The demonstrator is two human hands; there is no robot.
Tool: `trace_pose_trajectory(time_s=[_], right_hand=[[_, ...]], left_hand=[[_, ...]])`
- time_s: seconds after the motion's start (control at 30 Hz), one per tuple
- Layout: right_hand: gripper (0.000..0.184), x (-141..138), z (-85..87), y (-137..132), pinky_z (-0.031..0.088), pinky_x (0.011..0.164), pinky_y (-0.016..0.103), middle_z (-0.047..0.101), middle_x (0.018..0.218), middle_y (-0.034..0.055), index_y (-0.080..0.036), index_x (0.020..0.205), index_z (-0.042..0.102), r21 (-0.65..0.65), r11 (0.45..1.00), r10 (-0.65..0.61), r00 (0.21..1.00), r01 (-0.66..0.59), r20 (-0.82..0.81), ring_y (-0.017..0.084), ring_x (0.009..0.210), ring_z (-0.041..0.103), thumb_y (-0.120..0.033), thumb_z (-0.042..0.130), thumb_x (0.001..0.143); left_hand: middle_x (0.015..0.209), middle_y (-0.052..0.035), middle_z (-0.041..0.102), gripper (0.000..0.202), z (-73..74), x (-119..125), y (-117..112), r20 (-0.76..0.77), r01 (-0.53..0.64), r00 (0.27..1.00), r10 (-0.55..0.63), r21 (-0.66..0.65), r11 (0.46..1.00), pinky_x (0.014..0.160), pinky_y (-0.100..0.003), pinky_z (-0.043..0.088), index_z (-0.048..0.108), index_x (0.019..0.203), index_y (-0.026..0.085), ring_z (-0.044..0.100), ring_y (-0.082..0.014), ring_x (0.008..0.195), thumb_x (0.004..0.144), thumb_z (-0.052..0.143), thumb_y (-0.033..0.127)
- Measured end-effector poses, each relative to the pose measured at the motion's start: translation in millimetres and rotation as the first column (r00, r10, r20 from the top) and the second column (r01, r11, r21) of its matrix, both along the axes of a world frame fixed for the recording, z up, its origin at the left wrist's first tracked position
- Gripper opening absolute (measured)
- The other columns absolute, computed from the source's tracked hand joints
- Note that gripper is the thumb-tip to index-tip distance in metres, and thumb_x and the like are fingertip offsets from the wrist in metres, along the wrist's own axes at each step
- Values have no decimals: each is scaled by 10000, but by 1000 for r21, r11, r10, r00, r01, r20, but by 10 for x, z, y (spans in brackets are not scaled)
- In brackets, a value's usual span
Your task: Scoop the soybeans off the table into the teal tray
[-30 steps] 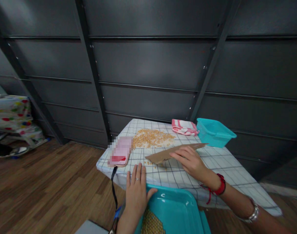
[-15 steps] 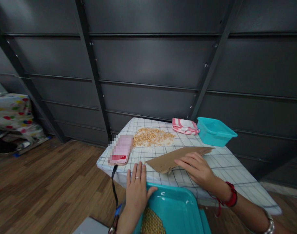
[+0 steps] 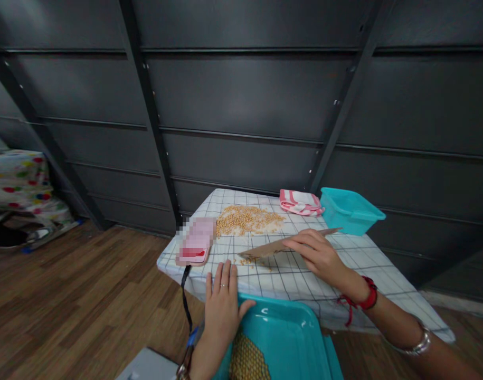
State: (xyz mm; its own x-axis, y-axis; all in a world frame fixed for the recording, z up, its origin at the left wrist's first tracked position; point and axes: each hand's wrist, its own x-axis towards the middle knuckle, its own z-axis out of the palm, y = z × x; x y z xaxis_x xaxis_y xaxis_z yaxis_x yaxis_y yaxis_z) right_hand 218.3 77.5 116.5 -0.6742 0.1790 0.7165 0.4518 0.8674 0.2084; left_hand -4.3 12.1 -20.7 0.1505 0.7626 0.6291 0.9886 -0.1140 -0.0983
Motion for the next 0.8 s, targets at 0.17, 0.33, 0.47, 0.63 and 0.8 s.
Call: trace_pose_trajectory(time_s=[0.17,0.33,0.47,0.63,0.8], right_hand=[[333,-23,-29,52,434,658,291,595,826,50,-168,1004,544,0,1000,17,999,-17,38,155,790,487,0,365,779],[350,-72,-80,208,429,643,302,589,793,39,-181,1002,557,56,998,-29,999,27,41,157,749,485,-13,348,777],[382,-71,-48,263,429,634,308,582,786,48,-174,997,561,88,995,-47,999,48,-17,163,736,478,8,332,751],[387,-59,40,122,422,663,313,584,814,43,-196,1025,550,61,997,-52,999,52,-4,161,756,482,-3,338,765],[364,-200,-1,120,412,633,295,588,788,47,-161,971,564,43,997,-74,994,71,82,161,732,468,2,330,745]], left_hand=[[1250,-154,486,783,11,-3,-1,-7,8,1000,-8,17,1000,948,-473,290,433,1211,104,408,-298,1154,702,301,685],[1258,-151,477,780,2,0,0,3,13,1000,-13,26,1000,956,-477,279,419,1223,117,402,-294,1158,699,308,685],[1258,-146,479,783,-22,-1,8,-21,-1,1000,2,50,999,973,-482,256,412,1229,120,389,-287,1166,700,302,686],[1265,-149,470,785,-33,-3,5,-6,-2,1000,2,20,1000,988,-484,236,394,1245,131,383,-290,1172,695,320,685],[1260,-146,477,773,-21,0,0,-7,5,1000,-5,49,999,974,-475,258,399,1239,119,389,-287,1168,711,304,675]])
